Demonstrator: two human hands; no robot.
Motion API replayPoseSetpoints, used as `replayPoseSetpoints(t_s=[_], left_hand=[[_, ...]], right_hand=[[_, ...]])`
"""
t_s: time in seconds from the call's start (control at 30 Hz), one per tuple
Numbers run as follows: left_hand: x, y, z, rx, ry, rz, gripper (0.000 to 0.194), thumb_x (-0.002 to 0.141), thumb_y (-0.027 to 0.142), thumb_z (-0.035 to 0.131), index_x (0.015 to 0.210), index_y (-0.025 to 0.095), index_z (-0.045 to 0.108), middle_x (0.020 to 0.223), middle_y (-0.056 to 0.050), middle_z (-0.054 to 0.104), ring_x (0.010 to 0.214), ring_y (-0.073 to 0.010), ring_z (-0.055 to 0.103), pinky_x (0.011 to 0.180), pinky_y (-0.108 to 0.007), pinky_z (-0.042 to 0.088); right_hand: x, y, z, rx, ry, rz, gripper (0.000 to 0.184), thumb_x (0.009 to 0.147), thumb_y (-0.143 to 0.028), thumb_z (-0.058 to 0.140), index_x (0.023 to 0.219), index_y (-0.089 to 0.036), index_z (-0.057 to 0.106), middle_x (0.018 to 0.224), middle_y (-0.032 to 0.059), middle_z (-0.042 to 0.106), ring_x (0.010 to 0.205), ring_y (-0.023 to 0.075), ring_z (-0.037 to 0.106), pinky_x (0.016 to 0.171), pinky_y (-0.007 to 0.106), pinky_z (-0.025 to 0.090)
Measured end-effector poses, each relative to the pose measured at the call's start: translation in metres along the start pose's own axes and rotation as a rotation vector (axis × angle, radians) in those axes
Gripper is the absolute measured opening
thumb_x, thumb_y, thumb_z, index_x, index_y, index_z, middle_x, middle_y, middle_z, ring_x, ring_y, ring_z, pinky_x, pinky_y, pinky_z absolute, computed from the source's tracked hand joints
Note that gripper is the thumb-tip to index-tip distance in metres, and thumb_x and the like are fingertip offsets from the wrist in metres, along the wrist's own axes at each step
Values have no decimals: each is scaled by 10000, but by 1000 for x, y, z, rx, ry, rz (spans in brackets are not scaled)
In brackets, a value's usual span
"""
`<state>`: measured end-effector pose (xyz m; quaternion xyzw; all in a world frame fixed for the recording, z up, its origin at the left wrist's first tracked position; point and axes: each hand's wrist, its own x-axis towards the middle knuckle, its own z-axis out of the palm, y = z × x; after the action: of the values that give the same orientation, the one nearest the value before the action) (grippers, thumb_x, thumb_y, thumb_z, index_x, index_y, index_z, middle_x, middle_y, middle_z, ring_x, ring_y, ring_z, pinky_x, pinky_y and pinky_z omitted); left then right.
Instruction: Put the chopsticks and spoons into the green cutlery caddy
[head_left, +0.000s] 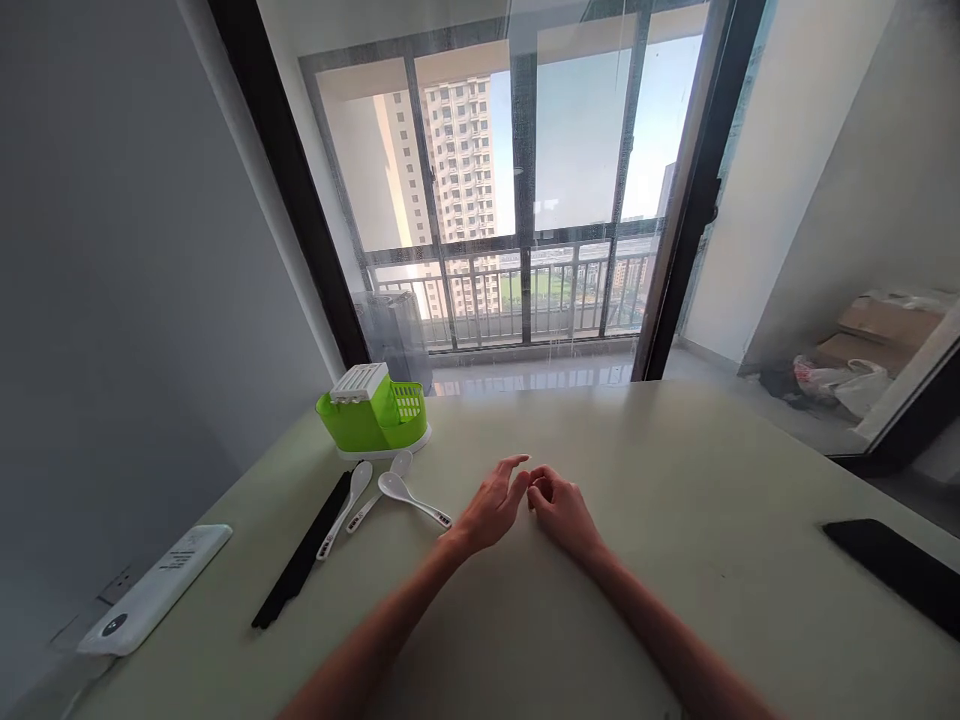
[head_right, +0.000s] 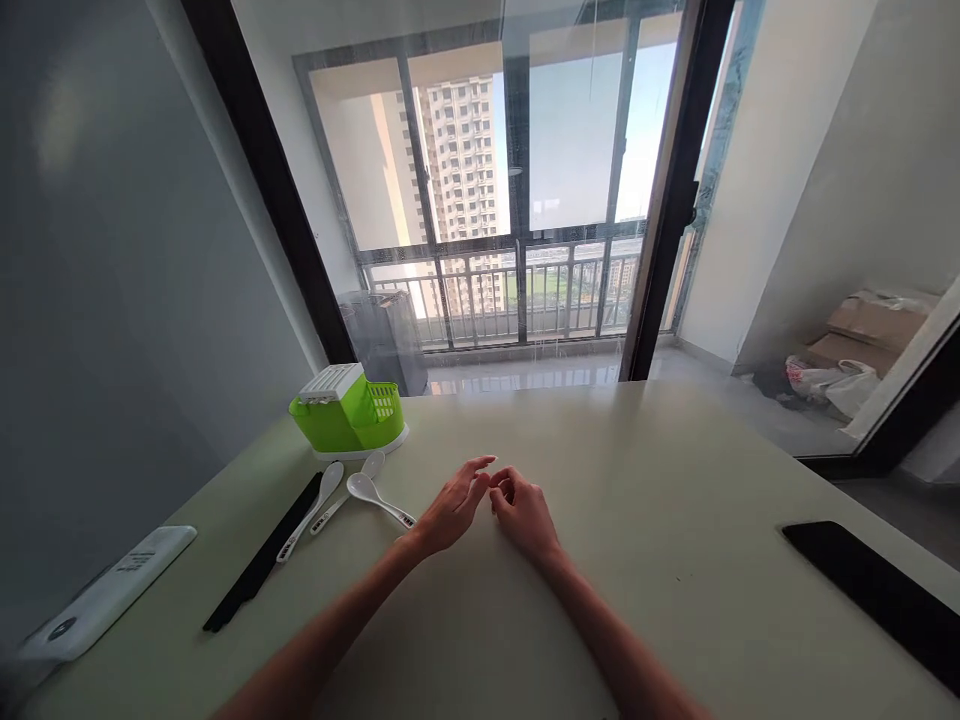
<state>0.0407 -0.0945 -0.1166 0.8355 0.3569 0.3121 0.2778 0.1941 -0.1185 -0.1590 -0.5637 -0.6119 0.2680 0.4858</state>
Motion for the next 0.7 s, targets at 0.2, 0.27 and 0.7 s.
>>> replayPoseSetpoints(t_s=[0.2, 0.27, 0.7], left_hand=[[-1, -9, 22, -140, -57, 2, 461, 1045, 485, 315, 1370, 247, 540, 1243, -56, 691, 1102, -197, 656, 996, -344, 496], [-5, -10, 23, -112, -44, 4, 442, 1042, 481, 332, 1333, 239, 560, 1189, -55, 707, 1054, -197, 667, 952, -332, 508], [-10, -5, 23, 153, -28, 129, 392, 1069, 325, 236, 971, 200, 594, 949, -66, 672, 940, -182, 629, 908, -333, 505]], right_hand=[[-7, -3, 3, -235, -113, -76, 125, 821, -214, 522, 782, -191, 639, 773, 53, 713, 666, 158, 598, 605, 246, 324], [-9, -5, 4, -302, -147, -99, 135, 801, -167, 527, 748, -184, 650, 828, 78, 733, 704, 167, 620, 618, 252, 313], [-17, -13, 4, -490, -241, -151, 207, 805, -144, 518, 757, -184, 716, 874, 95, 770, 759, 183, 683, 621, 258, 326]])
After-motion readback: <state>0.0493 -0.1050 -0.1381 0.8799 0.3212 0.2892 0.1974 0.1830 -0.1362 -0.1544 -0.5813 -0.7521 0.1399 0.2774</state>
